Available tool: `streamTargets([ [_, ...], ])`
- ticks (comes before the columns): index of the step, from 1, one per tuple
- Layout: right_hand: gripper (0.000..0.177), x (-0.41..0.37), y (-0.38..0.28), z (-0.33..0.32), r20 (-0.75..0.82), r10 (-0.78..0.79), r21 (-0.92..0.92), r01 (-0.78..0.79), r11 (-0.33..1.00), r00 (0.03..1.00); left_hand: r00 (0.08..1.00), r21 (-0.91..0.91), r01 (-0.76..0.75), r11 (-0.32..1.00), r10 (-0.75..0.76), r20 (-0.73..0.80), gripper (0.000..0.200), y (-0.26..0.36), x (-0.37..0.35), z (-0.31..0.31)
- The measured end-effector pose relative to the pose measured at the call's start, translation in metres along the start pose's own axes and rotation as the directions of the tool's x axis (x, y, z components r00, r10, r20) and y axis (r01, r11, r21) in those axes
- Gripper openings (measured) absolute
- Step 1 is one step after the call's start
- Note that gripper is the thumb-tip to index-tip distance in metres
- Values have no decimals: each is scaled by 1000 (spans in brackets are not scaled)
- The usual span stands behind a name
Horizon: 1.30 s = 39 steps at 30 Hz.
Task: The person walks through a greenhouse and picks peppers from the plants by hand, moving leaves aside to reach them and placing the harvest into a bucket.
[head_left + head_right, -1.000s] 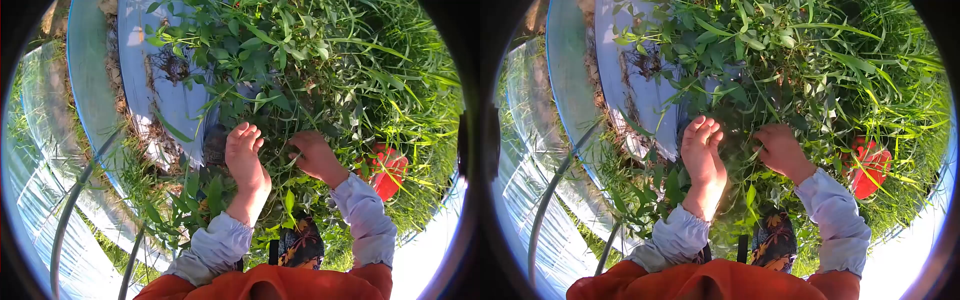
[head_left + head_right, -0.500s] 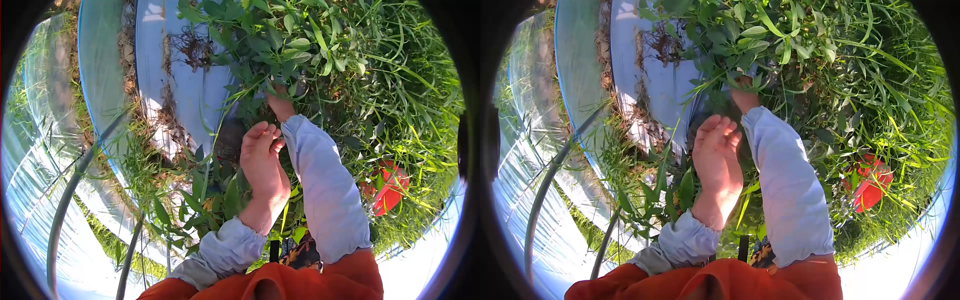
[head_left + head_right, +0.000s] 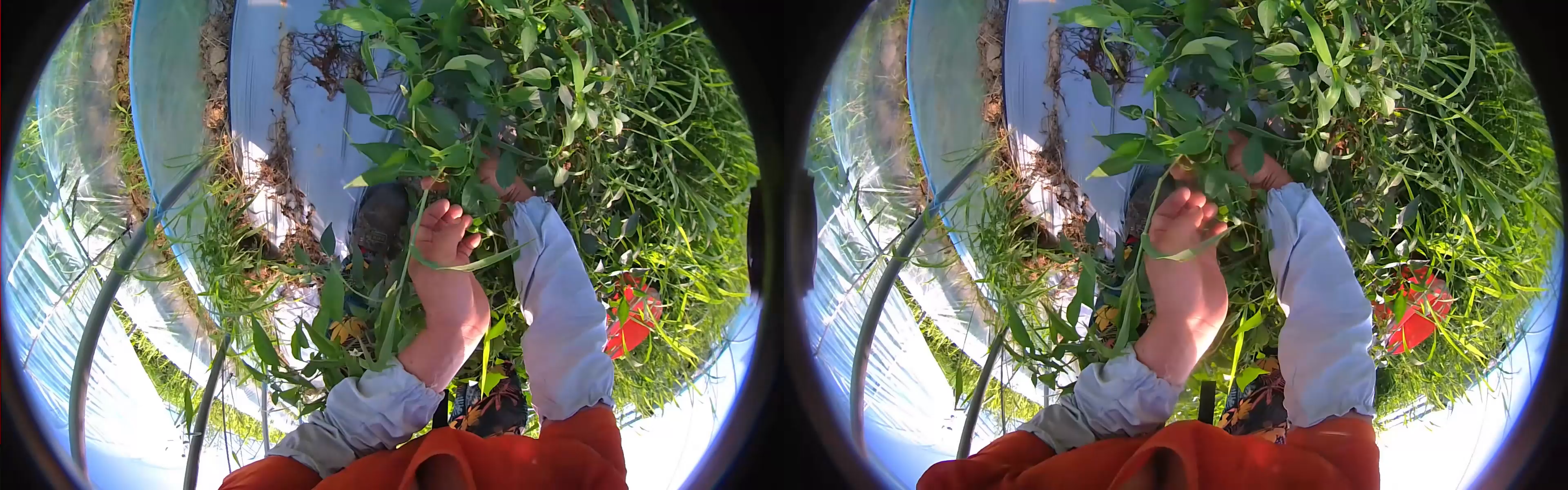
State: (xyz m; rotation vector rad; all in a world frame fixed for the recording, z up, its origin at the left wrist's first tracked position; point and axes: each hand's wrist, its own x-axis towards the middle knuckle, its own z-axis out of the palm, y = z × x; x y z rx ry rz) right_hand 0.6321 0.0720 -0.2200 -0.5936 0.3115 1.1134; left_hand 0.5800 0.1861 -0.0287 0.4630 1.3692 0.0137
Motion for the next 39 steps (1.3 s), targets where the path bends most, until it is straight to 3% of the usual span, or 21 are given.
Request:
streamTargets([
  [3,40,-25,3,0,-19,-18,271,22,962,1000,1000,-11,0,1000,0,5,28,-4,6,-5],
  [7,41,-57,6,3,-53,-43,387,60,920,998,998,99,-24,995,19,58,32,-2,3,0],
  [9,42,-73,5,10,-83,-58,356,84,931,995,986,201,18,979,-51,161,35,2,-1,4],
  [12,44,-101,2,20,-149,-122,50,131,990,981,965,435,-64,898,-54,255,43,-10,-5,10],
  [13,47,-108,-1,17,-95,-103,47,107,993,990,948,528,-119,841,-62,312,45,-17,-3,7],
  [14,50,-116,-4,13,-41,-83,41,85,996,996,838,701,-354,619,-123,532,54,-28,9,-3],
  [15,53,-119,-13,20,14,-63,33,63,997,998,850,763,-256,594,-237,470,58,-28,-8,8],
  [16,56,-136,-9,43,-155,-94,132,115,985,984,825,669,-125,733,-298,480,58,-38,-17,12],
  [18,65,-164,-3,66,-324,-99,388,227,893,941,763,672,-156,724,-344,547,59,-50,-32,10],
  [20,65,-177,17,67,-489,-208,160,321,933,847,678,759,-508,407,-354,644,59,-57,-42,5],
  [21,66,-182,28,66,-552,-266,42,345,938,790,662,766,-533,359,-386,642,57,-61,-44,3],
  [26,44,-242,58,70,-732,-132,200,395,896,669,606,734,-652,188,-452,654,45,-82,-52,-11],
  [28,32,-274,72,66,-817,-68,116,278,954,572,609,737,-663,132,-478,633,42,-84,-58,-14],
  [29,26,-286,56,82,-847,-81,-108,-21,994,526,611,736,-669,103,-488,624,40,-86,-60,-14],
  [30,22,-296,26,107,-868,-108,-297,-332,895,485,603,715,-696,66,-488,631,40,-88,-62,-15],
  [32,19,-311,-28,147,-868,90,-269,-613,743,488,592,671,-741,-10,-481,647,41,-92,-62,-17],
  [33,21,-312,-49,166,-880,37,-310,-630,713,474,575,645,-764,-11,-467,672,40,-94,-63,-19],
  [35,22,-315,-79,178,-745,-184,-425,-242,872,642,537,589,-808,-18,-435,723,40,-99,-63,-21],
  [36,20,-302,-86,177,-719,-336,-522,-154,839,608,540,587,-808,-43,-452,710,37,-99,-64,-20],
  [38,13,-247,-96,164,-635,-455,-757,-383,530,625,548,580,-809,-95,-478,686,33,-98,-66,-14],
  [39,11,-222,-90,145,-393,-493,-918,-307,249,776,525,545,-833,-99,-455,720,30,-102,-65,-19],
])
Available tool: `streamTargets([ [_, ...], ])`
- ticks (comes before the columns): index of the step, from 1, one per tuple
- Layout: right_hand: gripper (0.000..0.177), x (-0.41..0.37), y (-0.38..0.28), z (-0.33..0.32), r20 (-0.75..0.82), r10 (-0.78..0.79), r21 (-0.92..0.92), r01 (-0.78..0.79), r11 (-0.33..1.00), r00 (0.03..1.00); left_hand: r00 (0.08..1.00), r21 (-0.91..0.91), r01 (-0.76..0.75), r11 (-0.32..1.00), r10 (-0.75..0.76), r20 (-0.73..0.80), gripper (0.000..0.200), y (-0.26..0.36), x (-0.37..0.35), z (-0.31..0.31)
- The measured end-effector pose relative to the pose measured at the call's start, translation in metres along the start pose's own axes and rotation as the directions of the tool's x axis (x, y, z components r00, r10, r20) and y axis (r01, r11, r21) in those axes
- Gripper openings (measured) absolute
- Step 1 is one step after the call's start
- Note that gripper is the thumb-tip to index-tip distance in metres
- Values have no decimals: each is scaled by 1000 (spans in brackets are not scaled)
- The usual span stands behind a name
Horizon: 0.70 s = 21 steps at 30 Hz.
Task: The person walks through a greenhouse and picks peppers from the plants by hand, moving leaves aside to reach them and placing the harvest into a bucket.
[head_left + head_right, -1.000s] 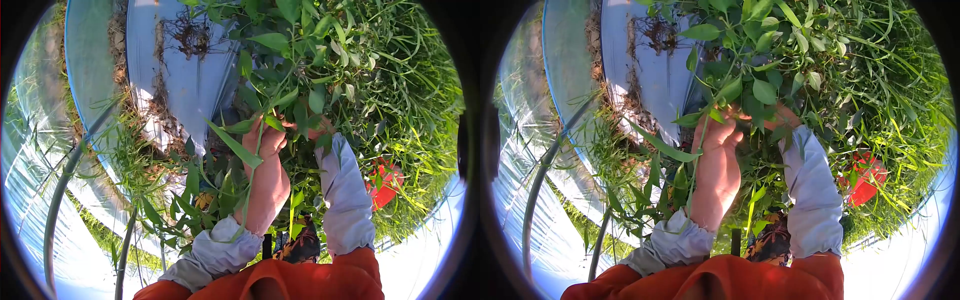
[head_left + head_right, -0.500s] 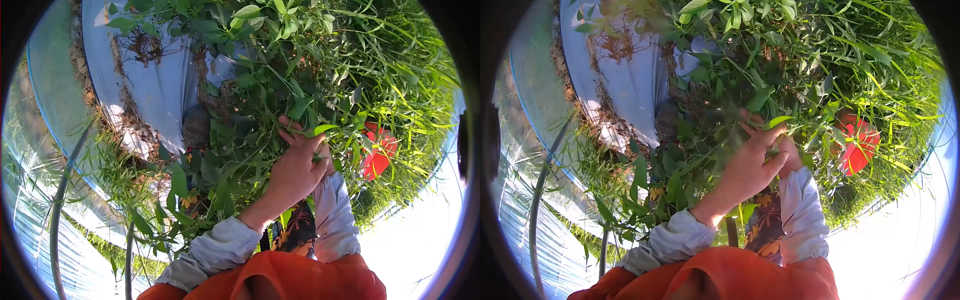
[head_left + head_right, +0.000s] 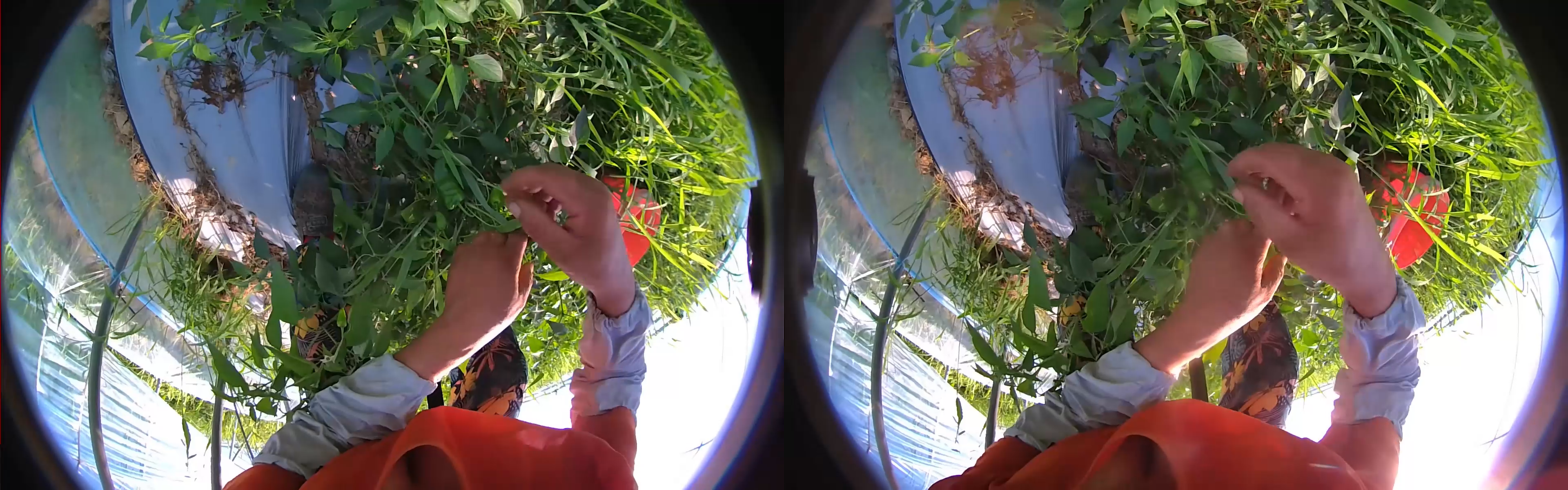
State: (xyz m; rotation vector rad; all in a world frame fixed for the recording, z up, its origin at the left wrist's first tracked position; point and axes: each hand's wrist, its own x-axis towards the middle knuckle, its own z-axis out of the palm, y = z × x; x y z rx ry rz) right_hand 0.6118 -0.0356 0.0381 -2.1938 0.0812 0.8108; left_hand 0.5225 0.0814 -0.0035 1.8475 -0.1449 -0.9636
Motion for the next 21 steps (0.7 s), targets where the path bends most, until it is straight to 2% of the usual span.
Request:
streamTargets([
  [1,13,19,18,23,113,-263,-174,280,944,958,999,25,-32,999,33,-32,27,-5,-2,11],
  [2,19,34,35,42,319,-356,-223,435,872,878,996,51,-61,997,64,-60,24,-9,-4,16],
  [3,26,42,47,59,516,-411,-237,586,775,751,981,25,-95,995,97,-165,16,-5,-2,11],
  [6,24,46,62,79,695,-345,-354,718,599,631,999,46,-26,999,24,33,17,-5,-3,10],
  [7,21,46,61,79,734,-273,-409,725,554,622,997,51,-53,997,56,-62,16,-6,-5,15],
  [9,14,50,35,65,784,-114,-511,738,441,611,998,73,-39,997,42,-42,15,-8,-5,20],
  [10,12,46,28,60,760,-121,-538,722,435,639,999,82,-36,996,38,-30,14,-9,-6,21],
  [13,7,28,14,45,655,-140,-648,648,400,742,984,152,-114,982,133,-118,13,-15,-8,25],
  [15,6,15,9,33,545,-145,-744,556,370,826,993,192,-108,975,114,-20,13,-10,-8,17],
  [18,8,5,-10,8,675,58,-598,500,626,735,995,175,-55,983,40,87,16,-9,-7,13],
  [19,9,4,-15,-2,612,77,-438,256,862,787,993,176,-56,983,36,114,19,-10,-9,15],
  [20,10,6,-20,-14,545,123,-206,-9,978,830,989,181,-66,981,41,139,21,-9,-8,15],
  [21,10,11,-25,-24,477,184,72,-247,966,859,987,215,-68,974,35,154,24,-8,-6,14],
])
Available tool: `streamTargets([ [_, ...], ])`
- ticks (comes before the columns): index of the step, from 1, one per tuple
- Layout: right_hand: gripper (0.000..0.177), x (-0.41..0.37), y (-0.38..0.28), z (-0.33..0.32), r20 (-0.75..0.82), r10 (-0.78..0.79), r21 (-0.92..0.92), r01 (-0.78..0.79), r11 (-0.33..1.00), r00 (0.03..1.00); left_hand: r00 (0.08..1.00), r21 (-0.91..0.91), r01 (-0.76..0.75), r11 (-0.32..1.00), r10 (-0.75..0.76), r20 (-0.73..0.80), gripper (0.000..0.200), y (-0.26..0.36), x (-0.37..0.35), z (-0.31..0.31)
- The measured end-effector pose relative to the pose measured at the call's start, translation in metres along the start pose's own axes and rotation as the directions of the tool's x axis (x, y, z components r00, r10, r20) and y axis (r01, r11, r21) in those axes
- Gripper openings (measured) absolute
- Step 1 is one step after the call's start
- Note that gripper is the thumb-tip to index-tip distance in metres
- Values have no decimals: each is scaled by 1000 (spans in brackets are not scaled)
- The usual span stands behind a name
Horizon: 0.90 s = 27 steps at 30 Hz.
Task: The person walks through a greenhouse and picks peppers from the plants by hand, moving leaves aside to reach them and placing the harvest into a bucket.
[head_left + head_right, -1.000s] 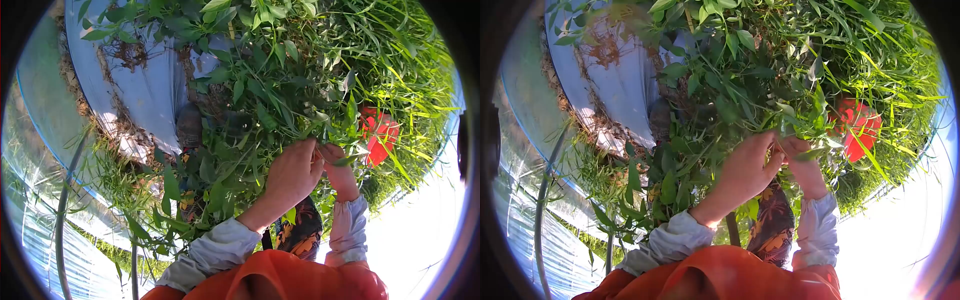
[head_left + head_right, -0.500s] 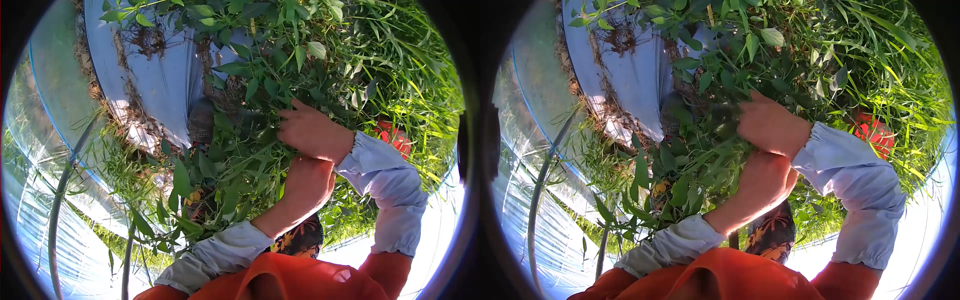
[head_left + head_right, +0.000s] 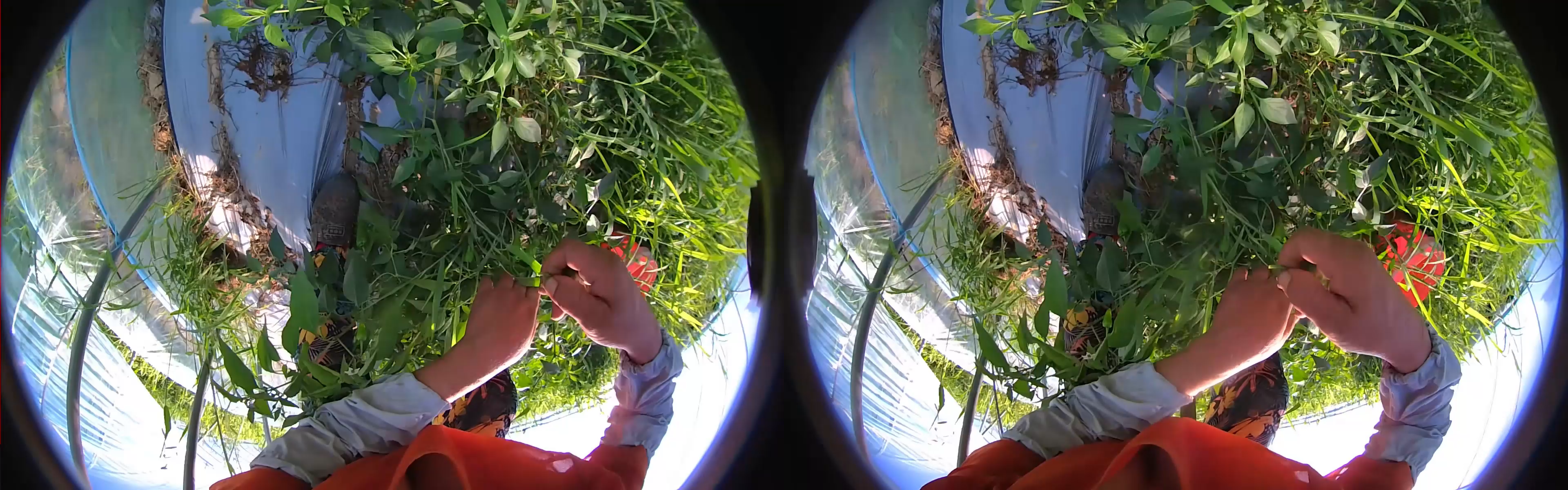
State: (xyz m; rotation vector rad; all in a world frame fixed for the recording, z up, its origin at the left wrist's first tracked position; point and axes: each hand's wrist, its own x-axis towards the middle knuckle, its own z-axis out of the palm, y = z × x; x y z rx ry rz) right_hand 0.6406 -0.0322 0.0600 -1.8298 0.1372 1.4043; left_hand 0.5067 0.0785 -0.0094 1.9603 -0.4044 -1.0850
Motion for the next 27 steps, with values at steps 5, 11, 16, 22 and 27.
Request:
streamTargets([
  [5,18,54,-19,-23,-94,-106,643,142,753,990,997,34,8,999,-11,83,34,2,3,-8],
  [11,17,228,14,59,-139,134,664,-8,747,981,975,10,4,1000,-6,224,35,4,5,-18],
  [16,7,293,21,89,-167,130,971,141,192,977,924,-939,157,307,-381,30,50,0,-7,-2],
  [22,15,287,36,67,-320,196,911,358,-204,927,988,-164,14,986,-38,-147,42,-12,-8,28],
  [27,24,276,62,38,-319,320,856,416,-307,892,993,-33,24,999,-20,120,41,-11,-8,-13],
])
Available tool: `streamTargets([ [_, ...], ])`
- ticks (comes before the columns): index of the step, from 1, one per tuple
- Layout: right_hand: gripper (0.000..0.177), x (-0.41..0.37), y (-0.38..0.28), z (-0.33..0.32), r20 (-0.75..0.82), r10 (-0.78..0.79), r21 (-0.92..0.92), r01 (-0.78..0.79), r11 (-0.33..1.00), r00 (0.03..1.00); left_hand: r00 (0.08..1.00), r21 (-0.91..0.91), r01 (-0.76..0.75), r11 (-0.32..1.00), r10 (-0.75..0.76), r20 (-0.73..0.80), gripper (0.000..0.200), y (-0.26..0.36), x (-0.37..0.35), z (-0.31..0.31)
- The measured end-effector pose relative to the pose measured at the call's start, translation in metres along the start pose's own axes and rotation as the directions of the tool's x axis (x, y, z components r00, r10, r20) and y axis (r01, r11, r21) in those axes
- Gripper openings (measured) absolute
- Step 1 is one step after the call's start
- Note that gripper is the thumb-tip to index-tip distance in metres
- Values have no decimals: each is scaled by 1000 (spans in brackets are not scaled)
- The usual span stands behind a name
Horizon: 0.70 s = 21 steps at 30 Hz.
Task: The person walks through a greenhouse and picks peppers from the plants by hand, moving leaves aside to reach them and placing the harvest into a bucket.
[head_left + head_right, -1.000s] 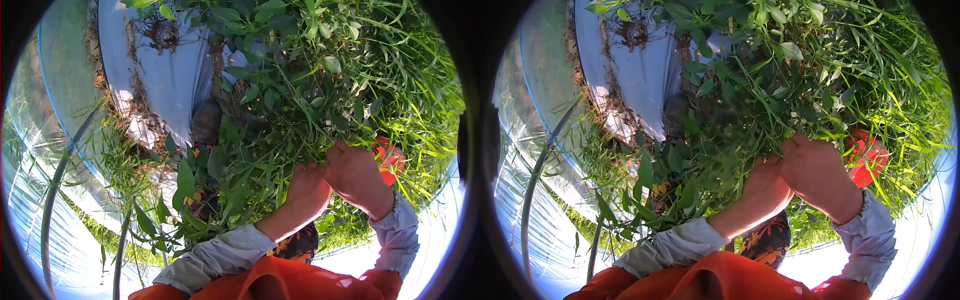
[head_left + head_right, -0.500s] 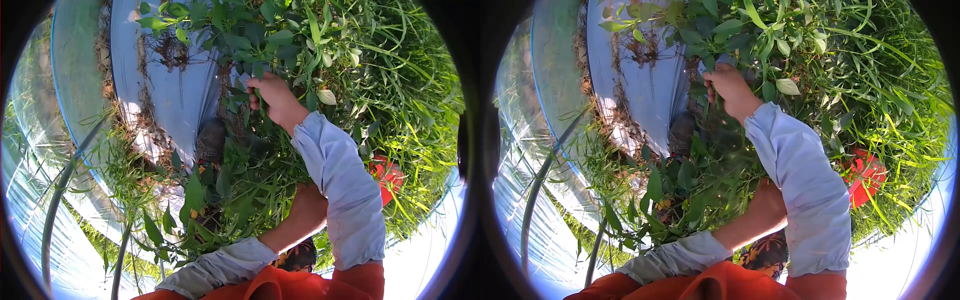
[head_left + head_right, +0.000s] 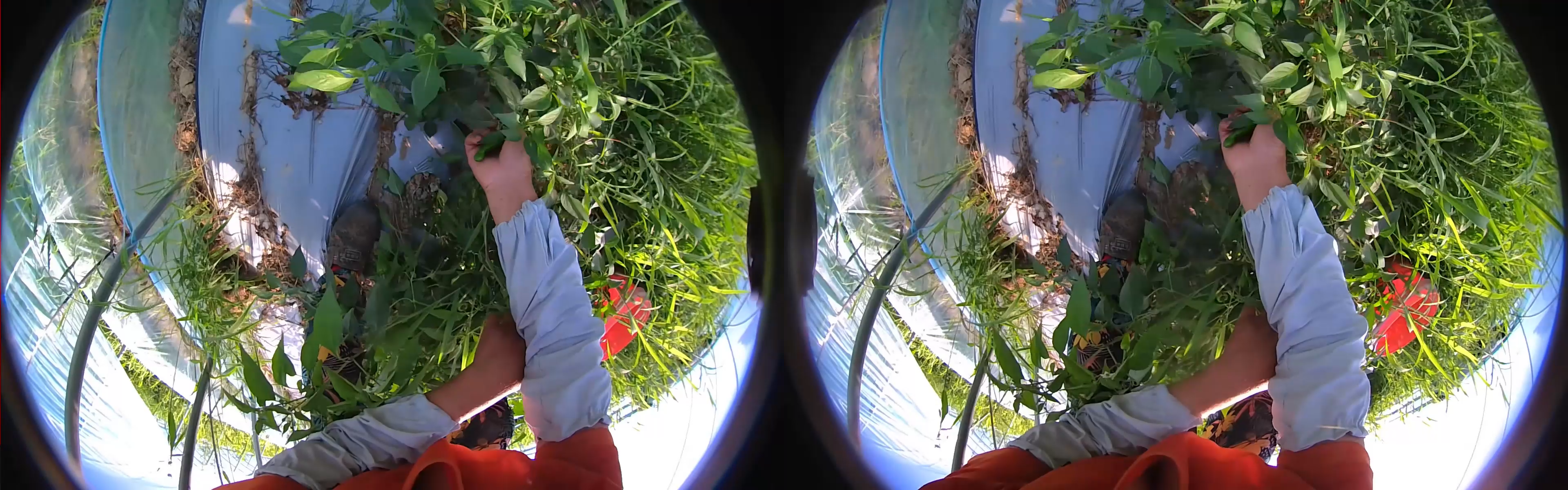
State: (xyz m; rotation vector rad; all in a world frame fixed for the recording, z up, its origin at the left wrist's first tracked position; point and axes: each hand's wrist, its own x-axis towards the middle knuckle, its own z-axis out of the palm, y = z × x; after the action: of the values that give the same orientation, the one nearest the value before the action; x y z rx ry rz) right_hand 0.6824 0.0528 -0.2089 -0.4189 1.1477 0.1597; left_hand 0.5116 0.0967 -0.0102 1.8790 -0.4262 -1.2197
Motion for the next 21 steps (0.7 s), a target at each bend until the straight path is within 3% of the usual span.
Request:
streamTargets([
  [1,27,1,-6,-3,14,5,-55,-4,998,1000,992,-35,-22,999,17,-128,39,-2,-2,5],
  [4,39,-17,-14,9,-3,12,-263,-12,965,1000,990,-33,-19,999,14,-143,31,3,-6,-16],
  [7,34,-43,-29,35,-46,84,-427,-96,899,995,985,31,-16,999,11,173,21,2,-2,-31],
  [10,33,-36,-48,24,47,130,-395,-101,913,990,1000,-83,10,996,-11,-11,20,-1,-4,-53],
  [11,34,-33,-53,23,201,260,-307,-191,932,945,999,-127,41,991,-41,-3,20,-4,0,-59],
  [14,32,-44,-61,15,219,329,-356,-239,904,919,956,-246,125,961,-183,-230,17,-4,3,-71],
  [15,31,-50,-61,14,262,423,-371,-314,874,867,904,-429,65,901,-235,-357,16,-3,4,-78],
  [17,30,-74,-57,15,245,425,-554,-234,799,871,743,-707,-143,692,-397,-539,14,-4,3,-92],
  [20,26,-98,-33,16,315,512,-767,-104,634,799,631,-856,-465,227,-592,-501,13,-16,3,-98],
  [21,24,-103,-23,18,345,557,-818,-50,573,755,577,-815,-482,322,-584,-572,14,-20,1,-99],
])
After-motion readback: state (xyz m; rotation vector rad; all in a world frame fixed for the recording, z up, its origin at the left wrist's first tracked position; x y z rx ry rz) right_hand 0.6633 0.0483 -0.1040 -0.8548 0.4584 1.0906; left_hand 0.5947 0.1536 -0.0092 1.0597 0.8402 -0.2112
